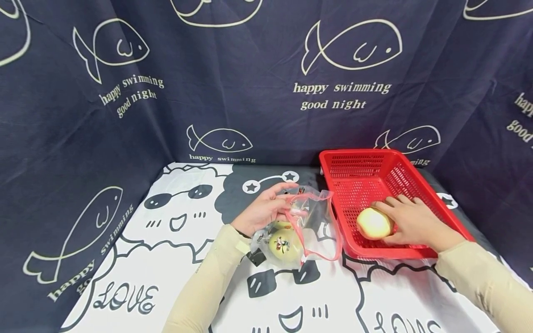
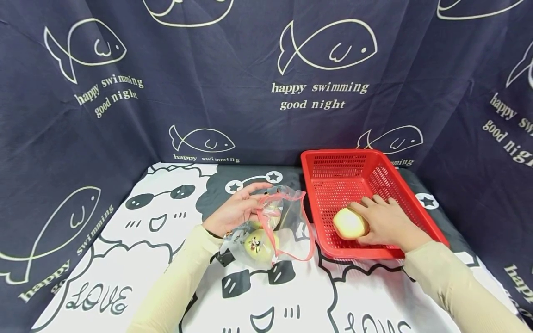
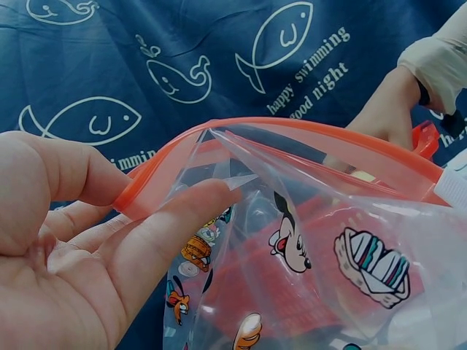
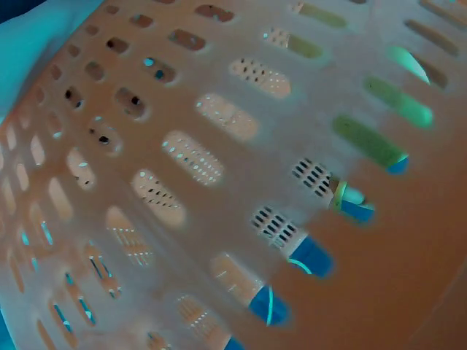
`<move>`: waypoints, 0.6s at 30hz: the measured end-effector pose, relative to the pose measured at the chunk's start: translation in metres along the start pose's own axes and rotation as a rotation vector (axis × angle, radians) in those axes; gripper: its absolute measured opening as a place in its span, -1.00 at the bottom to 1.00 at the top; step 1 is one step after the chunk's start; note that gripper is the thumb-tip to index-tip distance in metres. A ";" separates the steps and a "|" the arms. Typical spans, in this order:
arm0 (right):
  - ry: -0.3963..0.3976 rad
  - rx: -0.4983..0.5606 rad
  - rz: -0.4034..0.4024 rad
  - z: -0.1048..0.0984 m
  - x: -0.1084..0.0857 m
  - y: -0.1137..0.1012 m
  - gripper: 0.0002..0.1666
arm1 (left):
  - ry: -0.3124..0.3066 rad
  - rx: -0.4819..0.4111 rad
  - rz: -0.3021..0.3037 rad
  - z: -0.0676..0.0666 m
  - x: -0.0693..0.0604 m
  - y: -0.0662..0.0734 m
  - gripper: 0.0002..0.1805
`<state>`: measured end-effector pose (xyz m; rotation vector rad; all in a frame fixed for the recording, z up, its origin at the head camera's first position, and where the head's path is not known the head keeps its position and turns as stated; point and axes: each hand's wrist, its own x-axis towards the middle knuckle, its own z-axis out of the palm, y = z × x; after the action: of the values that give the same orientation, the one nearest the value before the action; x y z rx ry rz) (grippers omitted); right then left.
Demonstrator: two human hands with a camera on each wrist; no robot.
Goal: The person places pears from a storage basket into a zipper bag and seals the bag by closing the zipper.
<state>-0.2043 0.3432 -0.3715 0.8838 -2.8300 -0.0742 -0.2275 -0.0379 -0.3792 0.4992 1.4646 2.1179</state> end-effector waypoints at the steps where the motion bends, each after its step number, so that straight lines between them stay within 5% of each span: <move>1: 0.000 -0.001 0.005 -0.001 0.000 -0.001 0.01 | 0.001 0.002 0.001 0.000 0.000 0.000 -0.38; 18: 0.108 -0.012 -0.021 -0.011 0.000 -0.004 0.05 | 0.008 0.022 0.009 0.000 0.000 0.000 -0.38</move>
<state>-0.2000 0.3401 -0.3609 0.8867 -2.7181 -0.0445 -0.2273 -0.0382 -0.3792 0.5068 1.4942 2.1148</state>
